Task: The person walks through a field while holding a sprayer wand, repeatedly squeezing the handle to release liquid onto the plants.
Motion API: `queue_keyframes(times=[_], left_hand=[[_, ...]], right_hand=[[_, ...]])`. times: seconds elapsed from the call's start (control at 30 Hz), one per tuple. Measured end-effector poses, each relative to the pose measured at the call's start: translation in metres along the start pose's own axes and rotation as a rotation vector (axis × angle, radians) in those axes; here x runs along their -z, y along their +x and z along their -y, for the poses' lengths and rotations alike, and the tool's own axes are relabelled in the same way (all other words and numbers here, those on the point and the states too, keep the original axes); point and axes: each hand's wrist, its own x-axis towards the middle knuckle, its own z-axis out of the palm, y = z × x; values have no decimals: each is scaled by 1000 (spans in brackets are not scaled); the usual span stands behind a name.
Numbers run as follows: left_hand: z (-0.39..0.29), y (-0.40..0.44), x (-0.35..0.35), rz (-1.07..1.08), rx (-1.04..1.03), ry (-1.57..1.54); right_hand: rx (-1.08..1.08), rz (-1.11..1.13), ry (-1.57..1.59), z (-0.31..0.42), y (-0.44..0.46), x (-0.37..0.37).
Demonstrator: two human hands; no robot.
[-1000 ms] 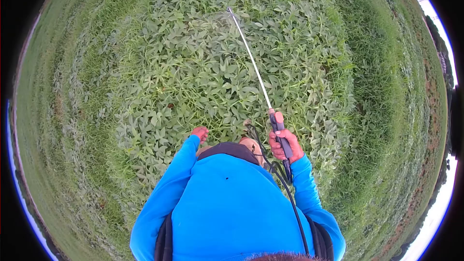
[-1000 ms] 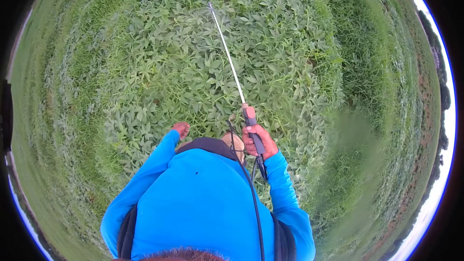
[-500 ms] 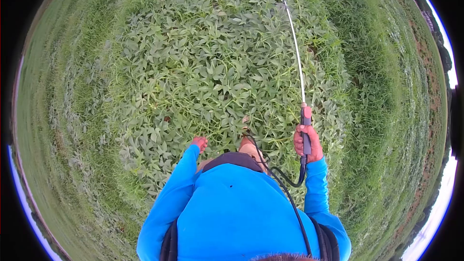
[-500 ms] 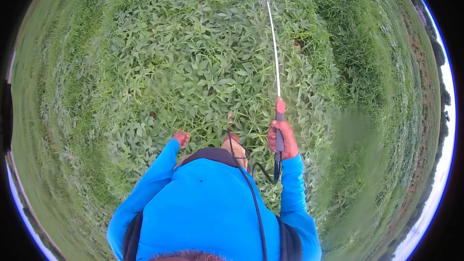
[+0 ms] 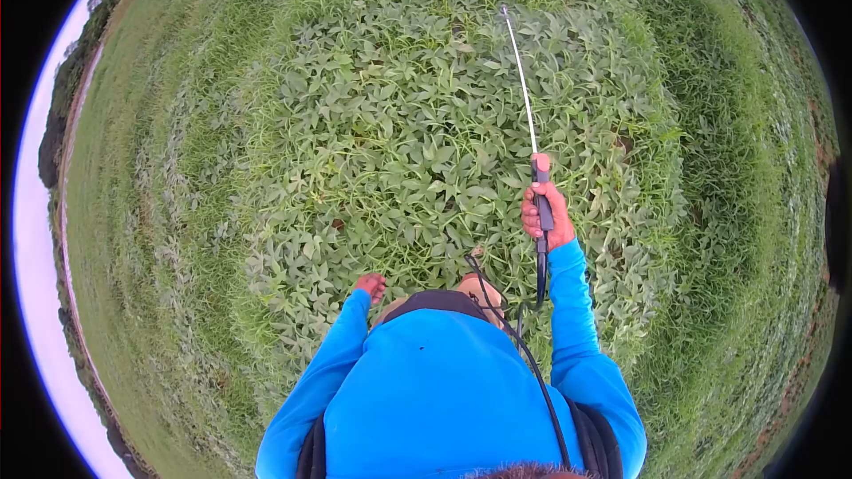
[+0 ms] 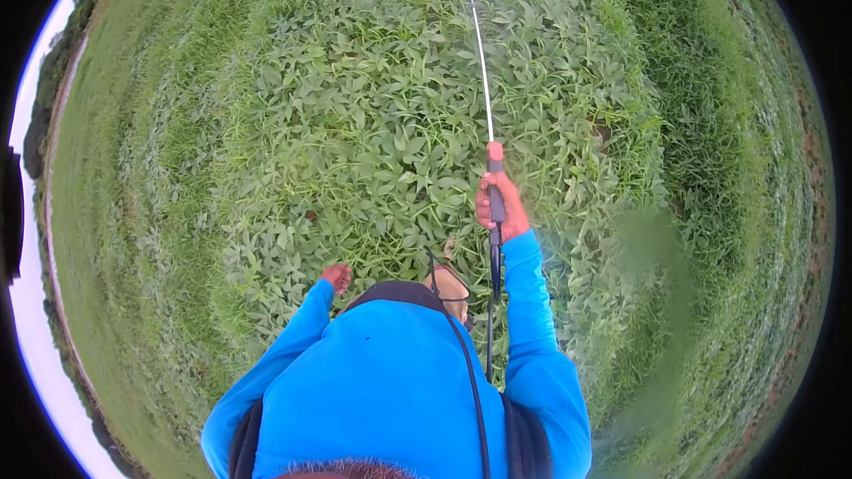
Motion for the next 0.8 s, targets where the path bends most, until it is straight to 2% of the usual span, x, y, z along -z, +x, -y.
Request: queue_keyframes(times=[0.13, 0.3, 0.37, 0.43, 0.47, 0.5, 0.57, 0.63, 0.67, 0.73, 0.8], left_hand=[[-35, -20, -8, -21, -125, -40], [-48, -47, -5, -139, -221, -144], [-49, -56, -4, -194, -187, -142], [-35, -54, 1, -243, -8, -194], [3, -14, 17, -293, -62, -135], [12, -15, 21, -298, -63, -149], [26, -16, 22, -192, -304, 977], [103, 66, 20, -351, -232, 529], [90, 53, 6, -438, -229, 301], [100, 77, 0, -383, -264, 309], [67, 73, -9, -310, -299, 287]], right_hand=[[-206, 214, 130, 16, 34, 6], [-338, 311, 120, 30, 71, -4], [-376, 312, 88, 36, 82, -14], [-402, 311, 62, 41, 92, -24], [-414, 317, 73, 42, 96, -29], [-426, 322, 85, 43, 100, -34], [-458, 321, 59, 48, 107, -45], [-490, 372, 33, 51, 115, -55], [-510, 385, 0, 52, 119, -62], [-554, 403, -52, 56, 126, -80], [-616, 439, -95, 57, 142, -96]])
